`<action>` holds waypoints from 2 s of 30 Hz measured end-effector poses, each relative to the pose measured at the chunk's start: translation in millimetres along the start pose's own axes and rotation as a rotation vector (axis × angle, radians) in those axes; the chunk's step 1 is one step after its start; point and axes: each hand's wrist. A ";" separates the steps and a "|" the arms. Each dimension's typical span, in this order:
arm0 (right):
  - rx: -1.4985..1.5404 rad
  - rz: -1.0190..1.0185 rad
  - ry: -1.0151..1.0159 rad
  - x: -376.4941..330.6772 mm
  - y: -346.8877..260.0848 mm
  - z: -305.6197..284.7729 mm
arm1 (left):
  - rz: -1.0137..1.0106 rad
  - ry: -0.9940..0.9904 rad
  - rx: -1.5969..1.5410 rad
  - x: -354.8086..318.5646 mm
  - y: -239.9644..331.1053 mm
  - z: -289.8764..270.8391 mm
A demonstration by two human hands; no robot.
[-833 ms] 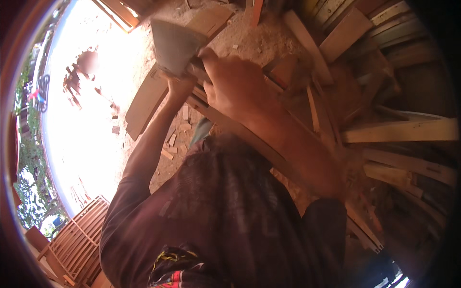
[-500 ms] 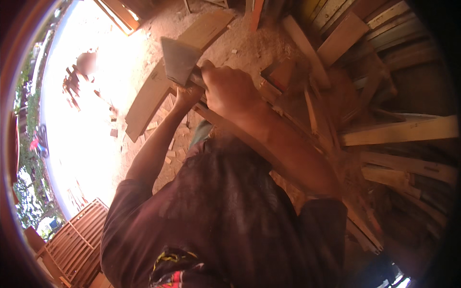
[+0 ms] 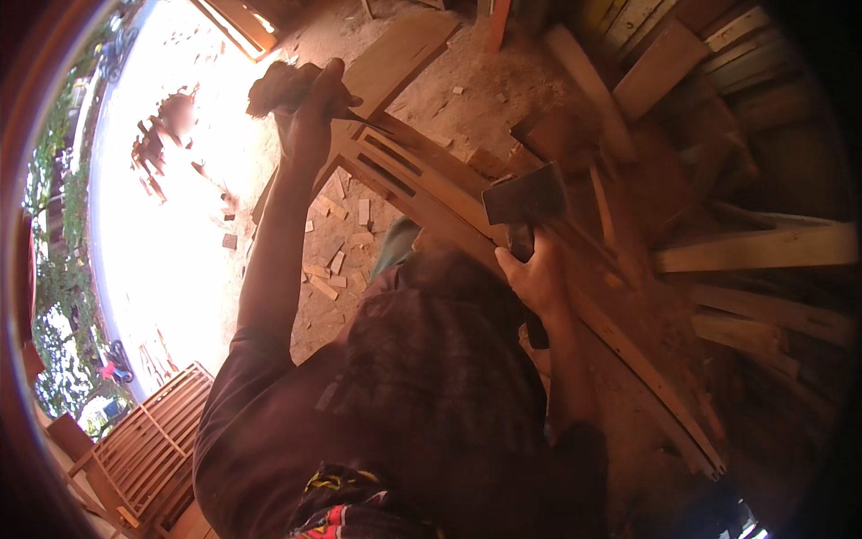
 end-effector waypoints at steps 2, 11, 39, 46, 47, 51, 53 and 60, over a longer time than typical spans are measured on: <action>0.024 0.040 -0.010 -2.0 8.4 6.7 | 0.048 -0.072 0.127 0.4 0.9 -4.8; 0.035 -0.004 -0.013 16.0 -22.2 17.8 | 0.213 -0.143 0.367 9.6 -41.8 -8.0; -0.484 -0.873 0.220 66.4 -229.1 63.6 | 0.440 -0.286 0.366 -0.5 -93.3 -20.1; -0.721 -0.700 0.052 100.0 -213.1 55.8 | 0.200 -0.260 0.056 -0.6 -69.3 -17.7; -0.665 -0.716 0.095 92.4 -217.8 54.7 | 0.136 -0.272 0.082 1.7 -72.5 -18.6; -0.423 -0.708 0.165 72.6 -237.5 73.3 | 0.184 -0.285 0.219 4.7 -93.1 -25.5; -0.615 -0.613 0.111 85.2 -215.0 85.8 | 0.334 -0.277 0.056 6.4 -88.0 -19.9; -0.344 -0.571 0.158 83.0 -175.6 61.0 | -0.124 -0.507 0.032 41.1 -88.8 -57.4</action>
Point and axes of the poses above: each hand's wrist, its own x-axis towards the middle knuckle, its own z-axis out of the palm, y = z × x, and after that the axes turned 5 degrees about x, right-handed
